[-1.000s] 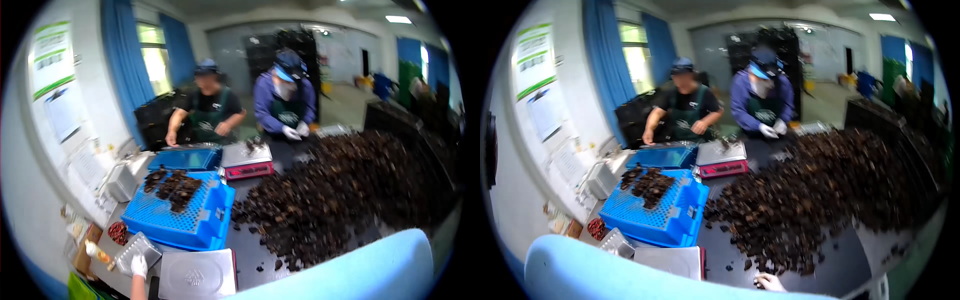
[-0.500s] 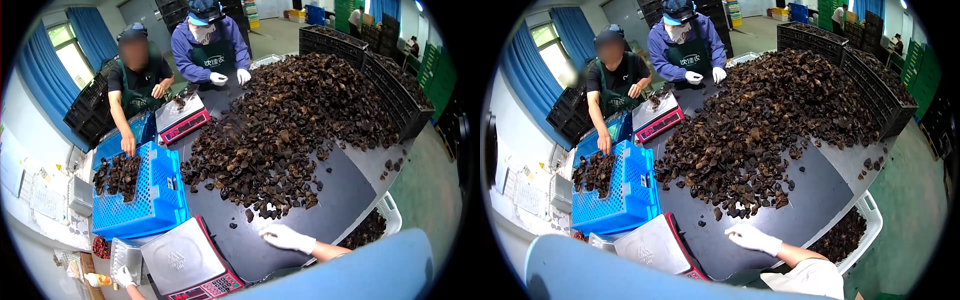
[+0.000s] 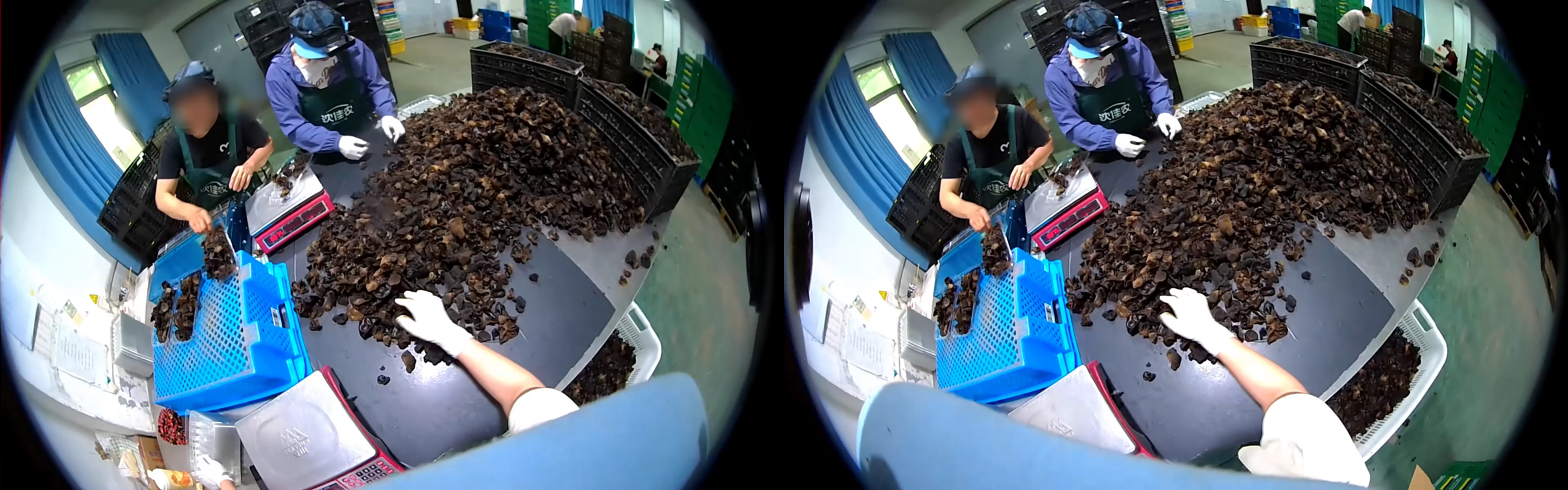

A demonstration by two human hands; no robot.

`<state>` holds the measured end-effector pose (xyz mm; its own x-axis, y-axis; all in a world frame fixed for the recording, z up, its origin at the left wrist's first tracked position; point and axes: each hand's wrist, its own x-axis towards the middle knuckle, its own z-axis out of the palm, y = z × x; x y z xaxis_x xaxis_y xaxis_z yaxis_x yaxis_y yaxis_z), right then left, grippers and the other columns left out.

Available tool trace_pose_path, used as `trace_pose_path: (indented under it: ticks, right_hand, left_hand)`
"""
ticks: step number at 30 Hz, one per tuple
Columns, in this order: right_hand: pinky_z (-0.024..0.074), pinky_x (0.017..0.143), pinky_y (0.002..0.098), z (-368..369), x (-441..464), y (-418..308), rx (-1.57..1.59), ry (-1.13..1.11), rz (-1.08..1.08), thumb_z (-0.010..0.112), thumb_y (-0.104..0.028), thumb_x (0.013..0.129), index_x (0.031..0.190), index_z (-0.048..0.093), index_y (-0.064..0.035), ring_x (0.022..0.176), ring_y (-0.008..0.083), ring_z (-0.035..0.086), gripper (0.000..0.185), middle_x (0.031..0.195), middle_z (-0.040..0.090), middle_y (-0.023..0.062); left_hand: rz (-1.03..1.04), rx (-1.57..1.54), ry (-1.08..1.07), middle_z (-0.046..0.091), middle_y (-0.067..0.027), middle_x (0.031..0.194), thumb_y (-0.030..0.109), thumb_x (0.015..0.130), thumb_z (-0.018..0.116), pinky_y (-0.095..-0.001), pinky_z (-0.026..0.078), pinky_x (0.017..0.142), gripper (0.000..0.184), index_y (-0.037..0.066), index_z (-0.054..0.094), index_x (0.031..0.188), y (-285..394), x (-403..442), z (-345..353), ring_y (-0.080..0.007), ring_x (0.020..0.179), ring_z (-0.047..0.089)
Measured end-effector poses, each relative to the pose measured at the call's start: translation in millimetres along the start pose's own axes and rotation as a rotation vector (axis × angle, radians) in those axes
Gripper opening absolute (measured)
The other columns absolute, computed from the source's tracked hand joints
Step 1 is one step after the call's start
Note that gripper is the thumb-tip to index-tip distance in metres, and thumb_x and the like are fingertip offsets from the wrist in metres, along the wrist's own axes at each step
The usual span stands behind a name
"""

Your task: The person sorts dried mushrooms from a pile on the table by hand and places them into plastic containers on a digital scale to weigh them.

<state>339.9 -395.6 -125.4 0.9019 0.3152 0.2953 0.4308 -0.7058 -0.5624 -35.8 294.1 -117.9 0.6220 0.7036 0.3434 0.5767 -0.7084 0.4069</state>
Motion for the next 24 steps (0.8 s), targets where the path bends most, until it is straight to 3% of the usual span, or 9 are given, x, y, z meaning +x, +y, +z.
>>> trace_pose_path:
  ticks: [3, 6, 11, 15, 17, 18, 21, 22, 24]
  right_hand:
    - [0.0260, 0.107, 0.0653, 12, -9, -29, -0.293, -0.211, 0.044, 0.067, -0.050, 0.079, 0.148, 0.036, -0.0140, 0.135, 0.0441, 0.033, 0.084, 0.151, 0.031, 0.0254]
    - [0.0302, 0.105, 0.0610, 6, -41, -33, -0.206, -0.255, -0.106, 0.067, -0.045, 0.079, 0.140, 0.046, -0.0101, 0.129, 0.0400, 0.040, 0.073, 0.149, 0.031, 0.0288]
    - [0.0296, 0.105, 0.0506, -23, -113, -28, -0.223, -0.300, -0.316, 0.063, -0.041, 0.084, 0.130, 0.055, -0.0117, 0.125, 0.0332, 0.043, 0.056, 0.132, 0.050, 0.0159]
    - [0.0247, 0.109, 0.0560, -50, -148, -26, -0.054, -0.234, -0.383, 0.063, -0.047, 0.084, 0.126, 0.059, -0.0139, 0.130, 0.0310, 0.042, 0.054, 0.133, 0.051, 0.0119]
    - [0.0289, 0.104, 0.0548, -76, -138, -19, 0.076, -0.162, -0.325, 0.064, -0.042, 0.082, 0.117, 0.063, -0.0139, 0.125, 0.0289, 0.045, 0.045, 0.129, 0.053, 0.0099]
    - [0.0320, 0.098, 0.0521, -103, -112, -19, 0.050, -0.343, -0.194, 0.066, -0.035, 0.078, 0.109, 0.064, -0.0128, 0.118, 0.0268, 0.048, 0.038, 0.123, 0.056, 0.0096]
    - [0.0307, 0.098, 0.0576, -89, -94, 31, -0.235, 0.334, -0.012, 0.065, -0.033, 0.079, 0.112, 0.061, -0.0108, 0.113, 0.0384, 0.046, 0.040, 0.123, 0.054, 0.0163]
    - [0.0291, 0.100, 0.0614, -74, -97, 47, -0.319, 0.281, 0.029, 0.064, -0.036, 0.081, 0.118, 0.059, -0.0113, 0.117, 0.0414, 0.044, 0.045, 0.128, 0.051, 0.0183]
    - [0.0240, 0.104, 0.0699, -83, -94, 37, -0.303, -0.061, 0.104, 0.060, -0.048, 0.084, 0.134, 0.052, -0.0148, 0.130, 0.0478, 0.035, 0.061, 0.145, 0.040, 0.0223]
  left_hand:
    - [0.082, 0.017, 0.035, 0.056, -0.0118, 0.094, 0.008, 0.077, 0.068, -0.0376, 0.042, 0.078, 0.015, 0.003, 0.063, 0.090, 34, -28, -2, -0.0237, 0.084, 0.052]
    - [0.162, 0.003, 0.022, 0.054, -0.0134, 0.101, 0.008, 0.078, 0.068, -0.0394, 0.041, 0.083, 0.019, 0.003, 0.062, 0.096, 88, -71, -5, -0.0263, 0.090, 0.051]
    - [0.213, -0.027, -0.129, 0.051, -0.0161, 0.113, 0.009, 0.081, 0.068, -0.0425, 0.039, 0.091, 0.027, 0.003, 0.060, 0.106, 192, -162, -22, -0.0306, 0.101, 0.049]
    - [0.249, -0.044, -0.234, 0.048, -0.0183, 0.123, 0.010, 0.082, 0.068, -0.0450, 0.037, 0.097, 0.033, 0.004, 0.059, 0.113, 244, -217, -37, -0.0340, 0.109, 0.048]
    - [0.299, -0.069, -0.248, 0.047, -0.0194, 0.127, 0.011, 0.083, 0.068, -0.0462, 0.037, 0.100, 0.036, 0.004, 0.058, 0.117, 272, -230, -50, -0.0357, 0.113, 0.048]
    - [0.340, -0.089, -0.239, 0.046, -0.0199, 0.130, 0.011, 0.084, 0.068, -0.0468, 0.036, 0.102, 0.037, 0.004, 0.058, 0.119, 289, -236, -57, -0.0366, 0.115, 0.047]
    - [0.526, -0.212, -0.199, 0.044, -0.0216, 0.137, 0.011, 0.085, 0.068, -0.0487, 0.035, 0.107, 0.042, 0.004, 0.057, 0.125, 352, -253, -59, -0.0391, 0.122, 0.046]
    - [0.488, -0.314, -0.084, 0.061, -0.0141, 0.098, 0.003, 0.073, 0.066, -0.0441, 0.045, 0.088, 0.025, 0.004, 0.064, 0.098, 408, -259, -57, -0.0335, 0.098, 0.057]
    - [0.673, -0.452, -0.253, 0.056, -0.0182, 0.115, 0.002, 0.072, 0.067, -0.0484, 0.042, 0.097, 0.037, 0.005, 0.062, 0.108, 422, -270, -18, -0.0377, 0.108, 0.053]
